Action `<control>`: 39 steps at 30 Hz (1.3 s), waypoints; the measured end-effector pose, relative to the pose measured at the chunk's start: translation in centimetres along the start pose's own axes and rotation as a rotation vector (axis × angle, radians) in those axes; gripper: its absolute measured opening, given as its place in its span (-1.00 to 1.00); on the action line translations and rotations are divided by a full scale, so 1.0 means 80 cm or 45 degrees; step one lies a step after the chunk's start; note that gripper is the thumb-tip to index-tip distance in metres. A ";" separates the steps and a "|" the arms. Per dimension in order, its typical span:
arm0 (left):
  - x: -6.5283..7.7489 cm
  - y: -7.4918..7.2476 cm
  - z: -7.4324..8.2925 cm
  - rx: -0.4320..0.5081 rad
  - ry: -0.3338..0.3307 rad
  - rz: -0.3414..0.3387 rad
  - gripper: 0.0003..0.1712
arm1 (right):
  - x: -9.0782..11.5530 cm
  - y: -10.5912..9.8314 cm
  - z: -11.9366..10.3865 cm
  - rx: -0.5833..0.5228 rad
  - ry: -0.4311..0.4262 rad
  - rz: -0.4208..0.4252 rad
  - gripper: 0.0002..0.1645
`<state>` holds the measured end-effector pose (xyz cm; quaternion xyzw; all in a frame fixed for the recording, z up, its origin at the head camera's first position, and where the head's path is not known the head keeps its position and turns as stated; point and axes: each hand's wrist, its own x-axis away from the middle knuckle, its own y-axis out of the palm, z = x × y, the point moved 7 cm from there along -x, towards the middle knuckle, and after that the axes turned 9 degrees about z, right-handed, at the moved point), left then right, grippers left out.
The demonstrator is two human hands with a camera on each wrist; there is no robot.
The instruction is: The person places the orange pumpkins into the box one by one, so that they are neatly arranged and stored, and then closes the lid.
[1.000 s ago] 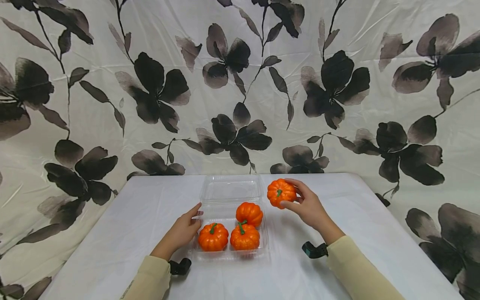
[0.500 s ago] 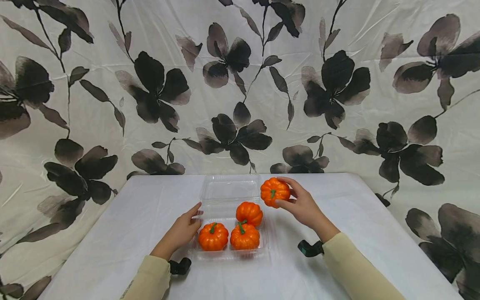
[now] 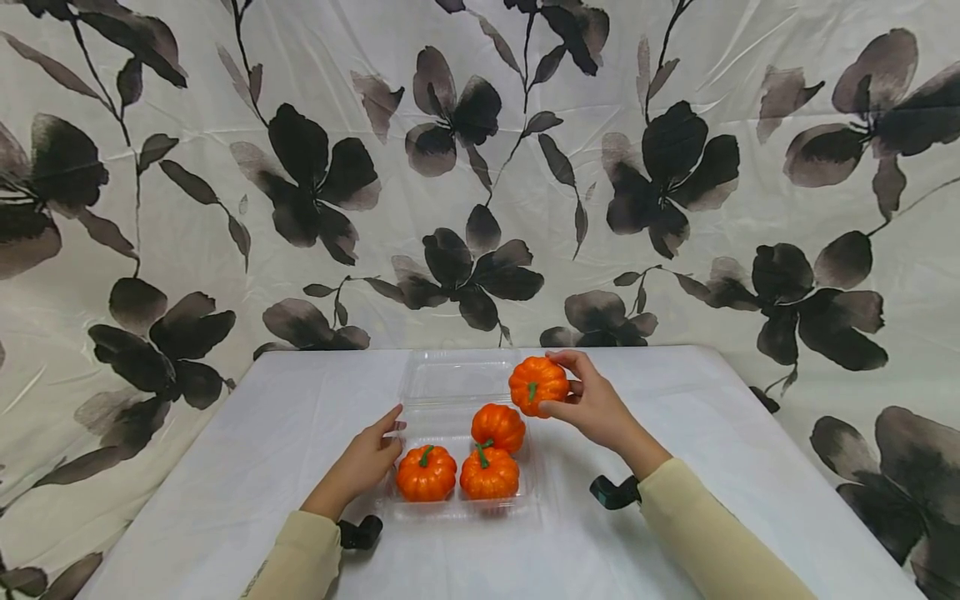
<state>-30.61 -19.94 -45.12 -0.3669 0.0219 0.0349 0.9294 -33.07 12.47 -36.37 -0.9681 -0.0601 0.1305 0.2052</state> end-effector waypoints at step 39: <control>-0.001 0.000 -0.001 0.000 -0.011 -0.003 -0.27 | -0.032 0.058 -0.066 0.188 -0.208 -0.276 -0.43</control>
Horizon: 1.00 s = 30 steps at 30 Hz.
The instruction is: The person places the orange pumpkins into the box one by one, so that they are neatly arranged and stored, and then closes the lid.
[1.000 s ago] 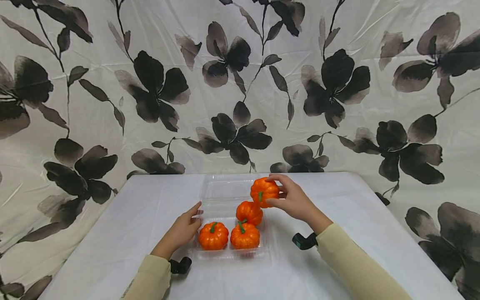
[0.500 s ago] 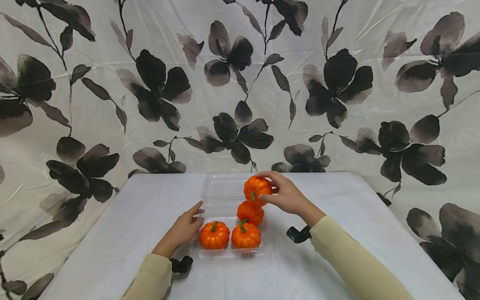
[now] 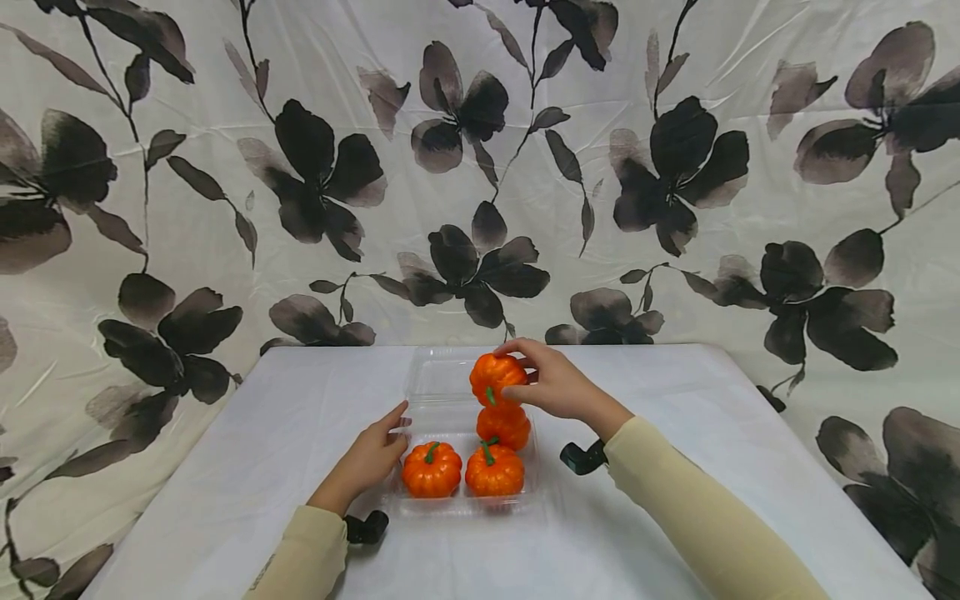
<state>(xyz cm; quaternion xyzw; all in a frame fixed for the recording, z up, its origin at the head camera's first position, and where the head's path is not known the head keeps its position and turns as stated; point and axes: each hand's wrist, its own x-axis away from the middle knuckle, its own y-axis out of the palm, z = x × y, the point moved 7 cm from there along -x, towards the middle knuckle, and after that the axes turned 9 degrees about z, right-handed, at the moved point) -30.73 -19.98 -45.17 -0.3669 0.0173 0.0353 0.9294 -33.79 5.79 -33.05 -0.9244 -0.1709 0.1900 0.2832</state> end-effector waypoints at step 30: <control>0.000 0.001 -0.001 0.024 -0.014 -0.001 -0.27 | -0.038 0.042 -0.013 0.154 -0.110 -0.173 -0.48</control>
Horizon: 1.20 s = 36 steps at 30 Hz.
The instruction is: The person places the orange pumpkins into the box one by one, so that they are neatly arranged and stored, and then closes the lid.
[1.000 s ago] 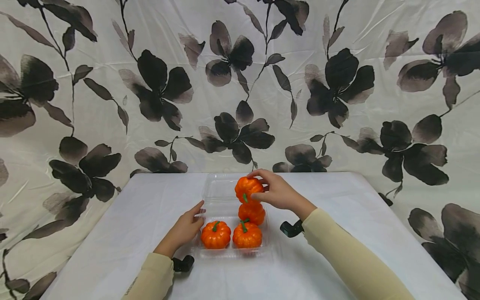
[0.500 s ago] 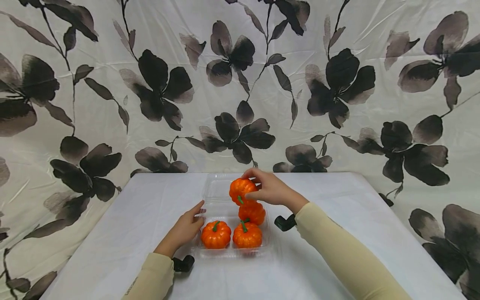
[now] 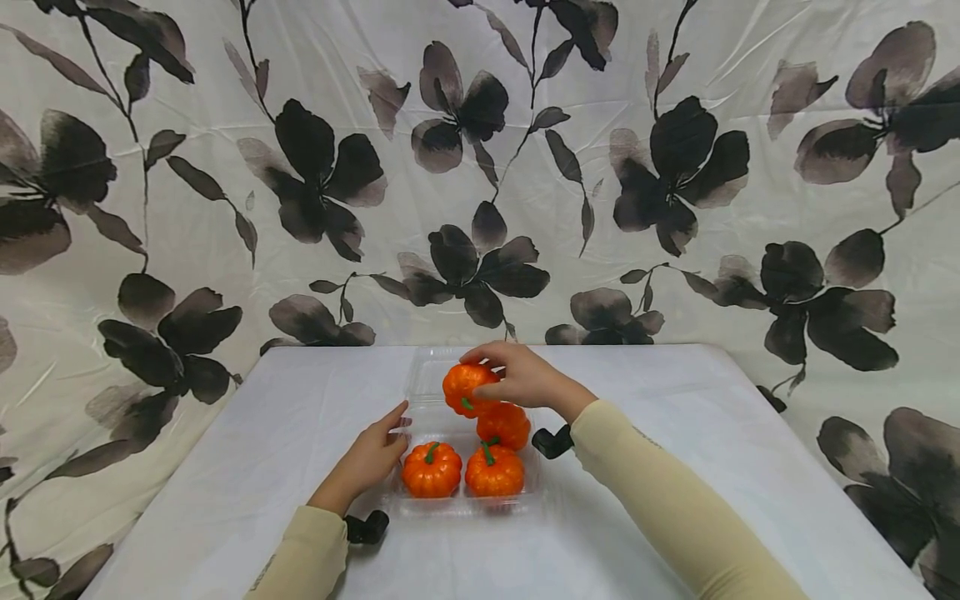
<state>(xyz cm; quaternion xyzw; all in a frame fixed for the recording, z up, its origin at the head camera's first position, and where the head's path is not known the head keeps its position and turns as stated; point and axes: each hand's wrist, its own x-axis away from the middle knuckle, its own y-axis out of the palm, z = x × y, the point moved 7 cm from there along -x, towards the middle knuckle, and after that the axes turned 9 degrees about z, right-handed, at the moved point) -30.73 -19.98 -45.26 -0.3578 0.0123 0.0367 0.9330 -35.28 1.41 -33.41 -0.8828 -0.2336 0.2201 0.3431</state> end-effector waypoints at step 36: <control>-0.002 0.001 -0.003 0.033 0.007 -0.007 -0.26 | -0.020 0.086 -0.006 0.251 -0.041 -0.136 -0.62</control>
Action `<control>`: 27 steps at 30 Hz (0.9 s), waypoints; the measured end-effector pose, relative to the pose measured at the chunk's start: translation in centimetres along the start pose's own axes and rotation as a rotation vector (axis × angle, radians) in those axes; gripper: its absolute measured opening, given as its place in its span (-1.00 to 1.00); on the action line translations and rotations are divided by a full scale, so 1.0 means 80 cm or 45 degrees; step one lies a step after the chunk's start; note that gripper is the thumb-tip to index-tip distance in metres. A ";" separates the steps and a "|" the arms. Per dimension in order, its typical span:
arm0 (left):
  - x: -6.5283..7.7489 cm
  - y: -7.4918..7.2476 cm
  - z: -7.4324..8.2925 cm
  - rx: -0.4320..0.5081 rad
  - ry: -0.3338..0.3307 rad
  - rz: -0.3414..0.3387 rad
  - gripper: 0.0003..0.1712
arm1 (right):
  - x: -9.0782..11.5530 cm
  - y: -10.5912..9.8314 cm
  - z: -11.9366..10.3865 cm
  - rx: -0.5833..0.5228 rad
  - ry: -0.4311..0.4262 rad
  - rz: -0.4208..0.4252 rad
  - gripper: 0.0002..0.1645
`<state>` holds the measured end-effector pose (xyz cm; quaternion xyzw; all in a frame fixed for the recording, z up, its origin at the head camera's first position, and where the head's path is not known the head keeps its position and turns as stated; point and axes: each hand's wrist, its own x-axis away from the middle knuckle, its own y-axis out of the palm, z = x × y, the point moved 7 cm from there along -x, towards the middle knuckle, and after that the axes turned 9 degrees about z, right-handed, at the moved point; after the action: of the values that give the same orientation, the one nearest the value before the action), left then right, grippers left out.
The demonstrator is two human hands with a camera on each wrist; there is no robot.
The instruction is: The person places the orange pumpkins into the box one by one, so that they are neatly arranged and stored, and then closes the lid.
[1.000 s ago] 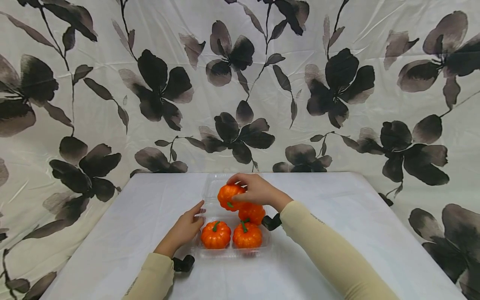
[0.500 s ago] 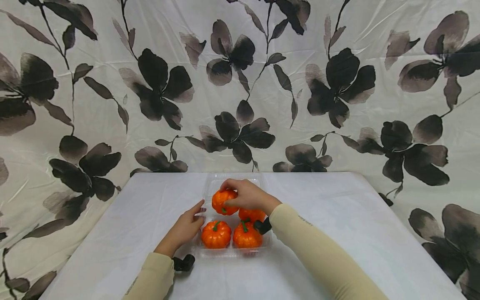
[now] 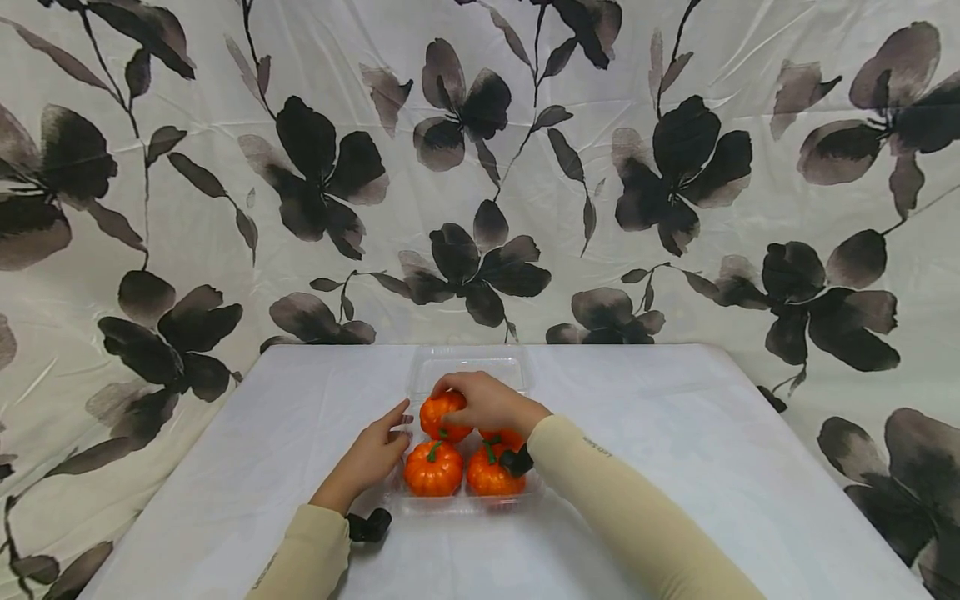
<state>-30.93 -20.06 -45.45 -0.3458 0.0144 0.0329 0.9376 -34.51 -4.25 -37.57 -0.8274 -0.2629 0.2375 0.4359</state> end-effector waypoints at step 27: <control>0.003 -0.001 0.002 -0.016 0.011 -0.028 -0.26 | -0.001 0.016 -0.011 0.173 -0.031 -0.102 -0.58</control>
<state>-30.70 -20.00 -45.25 -0.3519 0.0144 0.0211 0.9357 -33.75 -5.47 -38.18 -0.7819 -0.2842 0.2470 0.4969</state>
